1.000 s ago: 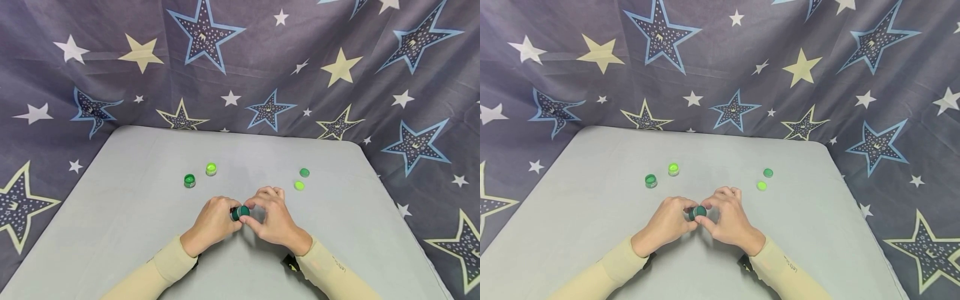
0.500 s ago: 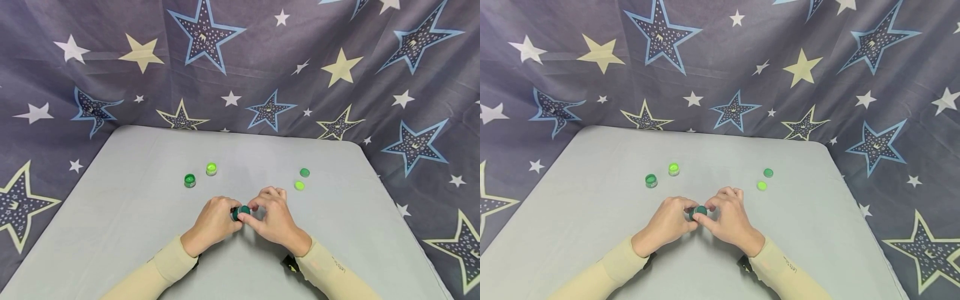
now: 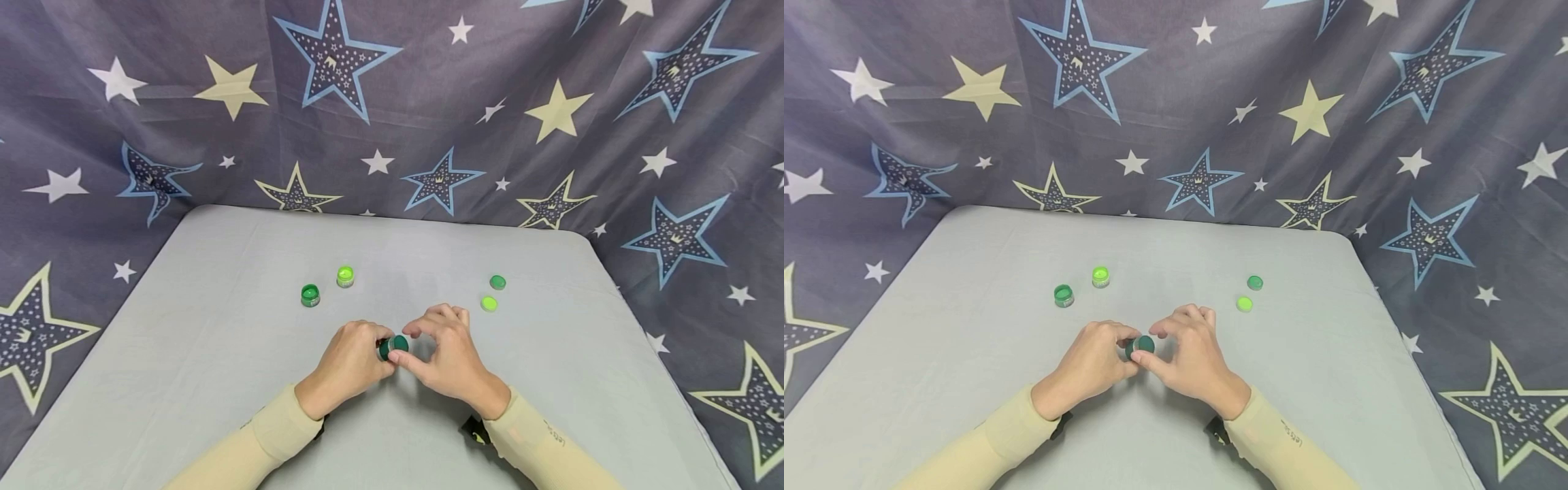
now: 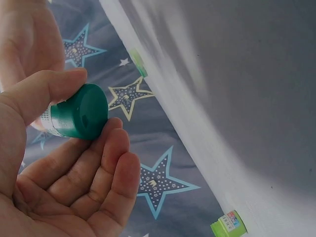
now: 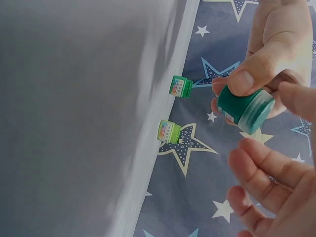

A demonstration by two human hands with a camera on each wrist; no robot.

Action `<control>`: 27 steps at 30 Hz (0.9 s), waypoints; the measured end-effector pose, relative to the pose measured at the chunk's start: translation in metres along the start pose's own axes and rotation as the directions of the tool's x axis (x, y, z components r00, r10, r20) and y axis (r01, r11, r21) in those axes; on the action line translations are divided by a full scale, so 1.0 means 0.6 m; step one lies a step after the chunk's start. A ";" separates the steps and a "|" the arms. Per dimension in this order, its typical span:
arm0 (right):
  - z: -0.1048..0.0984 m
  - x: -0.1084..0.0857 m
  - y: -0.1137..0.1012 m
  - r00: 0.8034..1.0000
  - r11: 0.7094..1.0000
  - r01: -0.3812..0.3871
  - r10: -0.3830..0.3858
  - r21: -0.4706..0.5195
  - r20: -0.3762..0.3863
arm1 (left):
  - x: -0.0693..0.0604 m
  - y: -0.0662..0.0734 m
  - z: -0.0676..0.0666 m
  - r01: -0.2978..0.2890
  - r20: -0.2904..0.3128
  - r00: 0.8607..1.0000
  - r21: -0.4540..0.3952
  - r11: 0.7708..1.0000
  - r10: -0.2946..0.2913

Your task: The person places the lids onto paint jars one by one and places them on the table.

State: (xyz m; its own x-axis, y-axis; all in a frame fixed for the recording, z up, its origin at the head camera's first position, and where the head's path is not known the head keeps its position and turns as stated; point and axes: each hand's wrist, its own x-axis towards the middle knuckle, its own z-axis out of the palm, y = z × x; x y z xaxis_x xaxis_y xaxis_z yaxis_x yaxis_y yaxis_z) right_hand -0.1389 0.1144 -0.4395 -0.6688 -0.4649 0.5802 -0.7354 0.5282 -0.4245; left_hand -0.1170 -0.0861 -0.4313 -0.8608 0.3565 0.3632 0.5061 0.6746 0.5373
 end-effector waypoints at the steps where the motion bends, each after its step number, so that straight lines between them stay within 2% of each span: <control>1: -0.002 0.000 0.000 1.000 1.000 0.010 -0.010 0.011 0.006 | 0.000 0.000 0.000 0.000 0.003 1.000 -0.004 1.000 0.000; 9: -0.008 0.003 0.000 0.992 0.992 0.086 -0.094 0.093 0.079 | -0.001 -0.001 -0.002 -0.004 0.015 1.000 -0.023 1.000 0.004; 27: -0.002 0.001 -0.001 0.994 0.995 0.069 -0.074 0.070 0.079 | -0.003 -0.002 -0.002 -0.014 0.003 1.000 -0.019 1.000 0.014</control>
State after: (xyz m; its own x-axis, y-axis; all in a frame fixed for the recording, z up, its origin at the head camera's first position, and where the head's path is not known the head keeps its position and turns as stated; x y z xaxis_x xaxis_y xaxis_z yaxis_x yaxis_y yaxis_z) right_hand -0.1388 0.1150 -0.4380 -0.6188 -0.5572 0.5537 -0.7855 0.4441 -0.4309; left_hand -0.1159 -0.0885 -0.4321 -0.8537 0.3679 0.3687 0.5192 0.6574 0.5461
